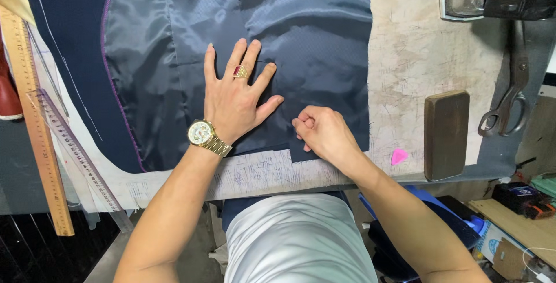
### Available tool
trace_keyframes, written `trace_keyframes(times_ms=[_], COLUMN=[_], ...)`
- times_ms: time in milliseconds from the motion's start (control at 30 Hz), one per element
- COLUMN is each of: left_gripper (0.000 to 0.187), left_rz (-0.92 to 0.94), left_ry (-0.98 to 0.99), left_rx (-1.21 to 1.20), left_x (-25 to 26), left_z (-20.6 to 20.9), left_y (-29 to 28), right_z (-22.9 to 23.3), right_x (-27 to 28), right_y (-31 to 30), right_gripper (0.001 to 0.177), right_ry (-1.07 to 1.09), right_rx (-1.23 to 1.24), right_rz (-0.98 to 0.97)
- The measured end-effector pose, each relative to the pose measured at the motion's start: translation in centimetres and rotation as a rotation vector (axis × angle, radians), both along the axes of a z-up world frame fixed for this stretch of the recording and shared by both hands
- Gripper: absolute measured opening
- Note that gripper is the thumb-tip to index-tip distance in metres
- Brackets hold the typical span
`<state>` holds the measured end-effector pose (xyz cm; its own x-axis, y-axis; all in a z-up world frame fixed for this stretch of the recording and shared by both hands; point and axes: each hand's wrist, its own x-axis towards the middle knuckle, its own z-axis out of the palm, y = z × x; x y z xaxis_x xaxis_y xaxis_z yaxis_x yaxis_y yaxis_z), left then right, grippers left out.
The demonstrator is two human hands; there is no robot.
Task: The person marks a line on blue fabric with a piece of chalk and a ruler, then uses large shears to cut along the marked line on a piece of dark fabric.
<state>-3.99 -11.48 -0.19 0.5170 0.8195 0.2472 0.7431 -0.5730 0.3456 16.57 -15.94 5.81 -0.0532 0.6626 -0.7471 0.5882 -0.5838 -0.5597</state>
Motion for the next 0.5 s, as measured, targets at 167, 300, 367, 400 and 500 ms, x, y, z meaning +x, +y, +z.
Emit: trace_keyframes(times_ms=[167, 300, 367, 400, 500], left_gripper=[0.048, 0.048, 0.049, 0.049, 0.051], left_rz=[0.000, -0.004, -0.008, -0.006, -0.011], left_ry=[-0.009, -0.018, -0.018, -0.016, -0.014], left_rx=[0.019, 0.029, 0.033, 0.031, 0.039], left_x=[0.0, 0.1, 0.1, 0.0, 0.0], left_z=[0.0, 0.0, -0.3, -0.4, -0.6], left_y=[0.1, 0.1, 0.1, 0.0, -0.1], right_z=[-4.3, -4.6, -5.1, -5.4, -6.5], right_x=[1.6, 2.0, 2.5, 2.6, 3.3], right_y=[-3.3, -2.8, -2.9, -3.0, -3.3], right_gripper=[0.013, 0.022, 0.025, 0.027, 0.032], right_ry=[-0.260, -0.333, -0.350, -0.362, -0.371], right_rx=[0.664, 1.276, 1.270, 1.258, 1.224], right_rz=[0.194, 0.421, 0.452, 0.489, 0.502])
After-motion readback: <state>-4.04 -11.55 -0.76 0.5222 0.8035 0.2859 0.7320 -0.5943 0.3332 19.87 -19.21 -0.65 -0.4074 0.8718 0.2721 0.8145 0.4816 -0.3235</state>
